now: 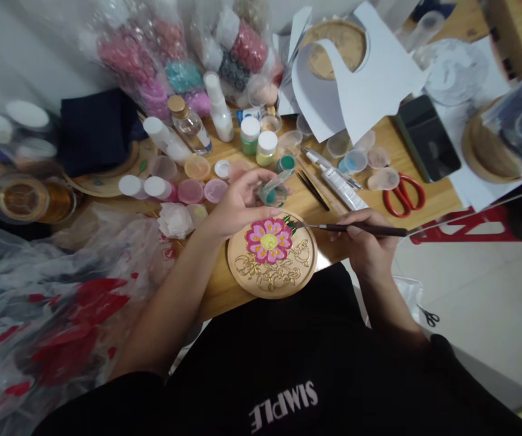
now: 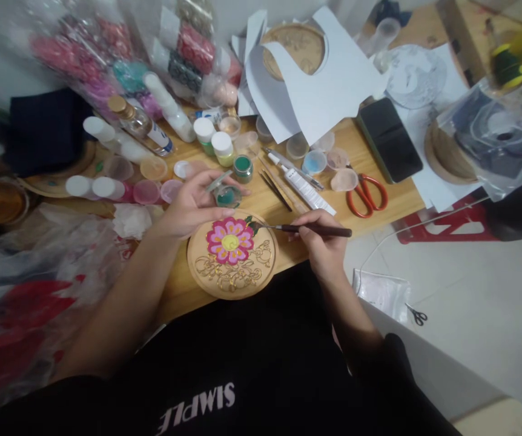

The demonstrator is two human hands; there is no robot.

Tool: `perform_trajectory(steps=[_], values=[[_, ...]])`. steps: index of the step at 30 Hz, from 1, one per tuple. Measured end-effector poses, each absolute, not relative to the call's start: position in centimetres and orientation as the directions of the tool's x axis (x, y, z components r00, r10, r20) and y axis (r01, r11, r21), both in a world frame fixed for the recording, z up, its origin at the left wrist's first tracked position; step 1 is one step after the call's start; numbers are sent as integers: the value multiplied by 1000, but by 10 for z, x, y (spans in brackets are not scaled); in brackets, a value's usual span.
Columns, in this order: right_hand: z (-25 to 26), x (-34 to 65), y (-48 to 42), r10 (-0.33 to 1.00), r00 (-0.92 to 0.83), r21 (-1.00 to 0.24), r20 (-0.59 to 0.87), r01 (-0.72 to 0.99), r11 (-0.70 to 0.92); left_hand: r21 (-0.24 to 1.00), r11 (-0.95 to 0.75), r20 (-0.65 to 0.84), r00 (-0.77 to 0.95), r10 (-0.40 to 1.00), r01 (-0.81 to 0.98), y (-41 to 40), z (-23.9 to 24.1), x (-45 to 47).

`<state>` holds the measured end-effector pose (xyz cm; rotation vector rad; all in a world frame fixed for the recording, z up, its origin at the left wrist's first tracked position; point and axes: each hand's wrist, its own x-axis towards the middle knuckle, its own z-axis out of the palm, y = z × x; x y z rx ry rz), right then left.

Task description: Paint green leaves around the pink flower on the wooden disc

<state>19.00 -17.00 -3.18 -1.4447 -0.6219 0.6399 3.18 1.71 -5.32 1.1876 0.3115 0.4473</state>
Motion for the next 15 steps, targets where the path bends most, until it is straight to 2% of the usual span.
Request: perform_trajectory(steps=[6,15], values=[[-33,190,-169,727,687,-1000,5,25,-16,933,320,-11,878,479,-163,17,-55,32],[-33,190,-172,728,686,-1000,19,11,16,930,324,-6,872,489,-176,17,-54,33]])
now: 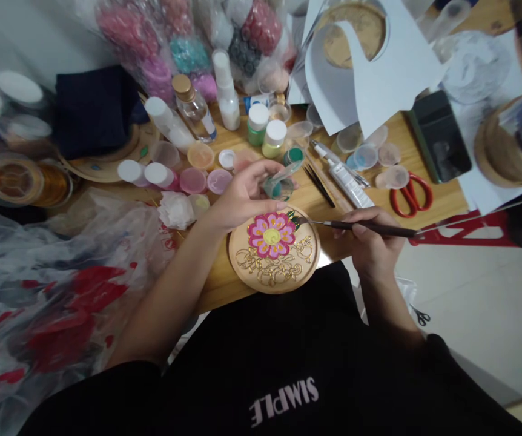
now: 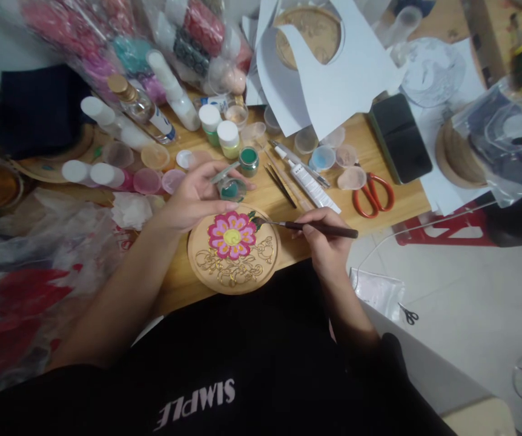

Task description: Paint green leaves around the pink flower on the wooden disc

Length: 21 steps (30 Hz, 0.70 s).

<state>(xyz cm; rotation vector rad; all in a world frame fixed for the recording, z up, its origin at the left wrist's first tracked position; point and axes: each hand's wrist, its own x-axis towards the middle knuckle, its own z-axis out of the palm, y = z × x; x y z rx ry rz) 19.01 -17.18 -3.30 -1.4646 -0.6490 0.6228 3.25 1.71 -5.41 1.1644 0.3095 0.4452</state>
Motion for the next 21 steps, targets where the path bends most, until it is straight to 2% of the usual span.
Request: perform_trajectory(steps=[10,21], values=[[-33,192,-173,752,654,-996,86,67,56,933,306,9,865,502,-188,16,-55,33],[-32,190,-171,741,668,-996,69,87,14,947,256,49,875,481,-193,19,-60,32]])
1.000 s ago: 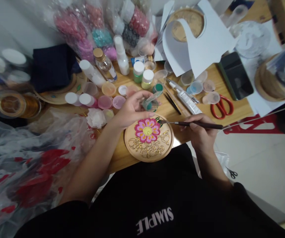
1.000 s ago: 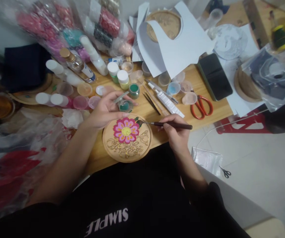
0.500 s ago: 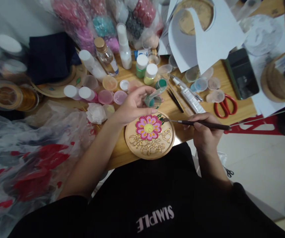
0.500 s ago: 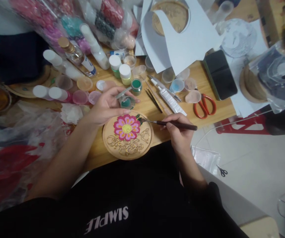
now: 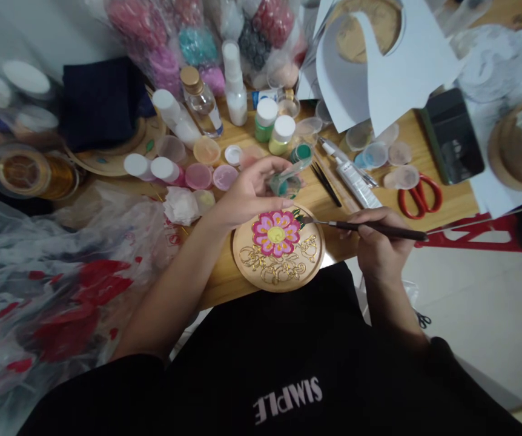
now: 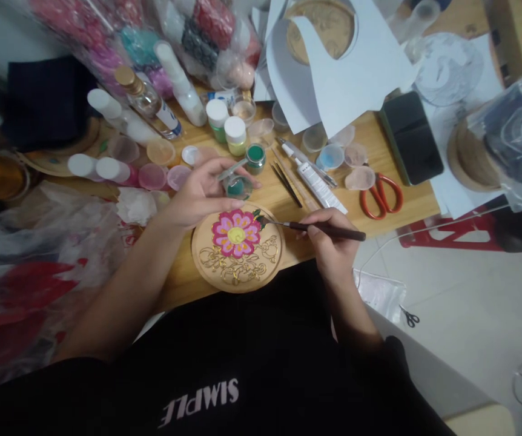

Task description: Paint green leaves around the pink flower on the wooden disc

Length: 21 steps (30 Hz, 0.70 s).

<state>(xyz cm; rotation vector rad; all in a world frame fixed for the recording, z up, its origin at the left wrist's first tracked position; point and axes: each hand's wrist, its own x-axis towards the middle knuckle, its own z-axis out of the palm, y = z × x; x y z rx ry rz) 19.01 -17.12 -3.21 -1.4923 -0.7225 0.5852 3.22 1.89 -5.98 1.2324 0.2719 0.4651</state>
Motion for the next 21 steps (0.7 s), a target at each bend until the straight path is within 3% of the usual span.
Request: perform_trajectory(steps=[21], values=[[-25,186,-166,705,701,-993,107,112,39,952,259,20,878,479,-163,17,-57,33]])
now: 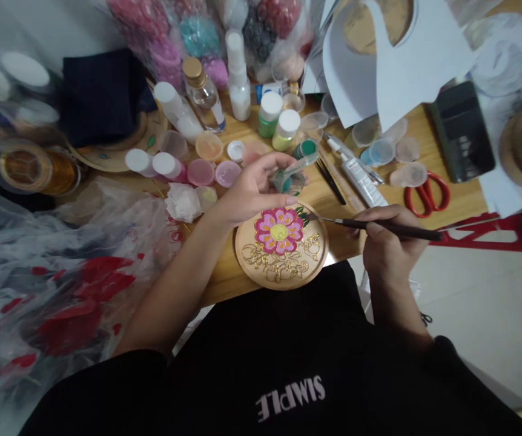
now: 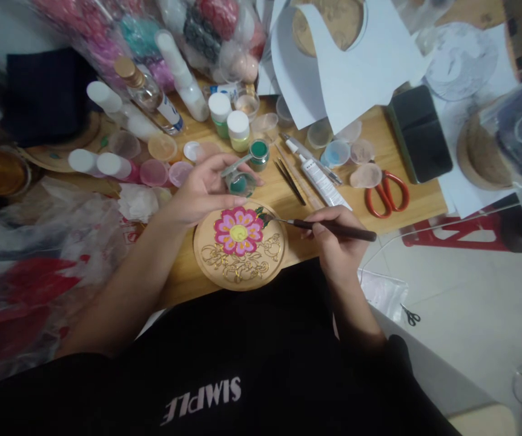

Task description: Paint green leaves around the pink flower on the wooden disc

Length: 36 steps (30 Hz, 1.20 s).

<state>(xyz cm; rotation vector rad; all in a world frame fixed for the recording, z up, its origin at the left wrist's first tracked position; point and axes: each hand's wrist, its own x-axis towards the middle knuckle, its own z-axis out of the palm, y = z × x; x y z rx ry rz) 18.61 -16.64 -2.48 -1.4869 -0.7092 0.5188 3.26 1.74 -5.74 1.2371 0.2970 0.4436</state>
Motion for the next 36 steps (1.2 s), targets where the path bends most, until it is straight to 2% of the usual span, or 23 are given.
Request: perform_trajectory(steps=[5,36], values=[[-21,185,-168,730,663,-983,164,170,66,951,260,21,875,483,-166,17,-56,33],[-24,186,-176,760,585,-918,282,395,37,945,278,19,881,472,-170,17,-58,33]])
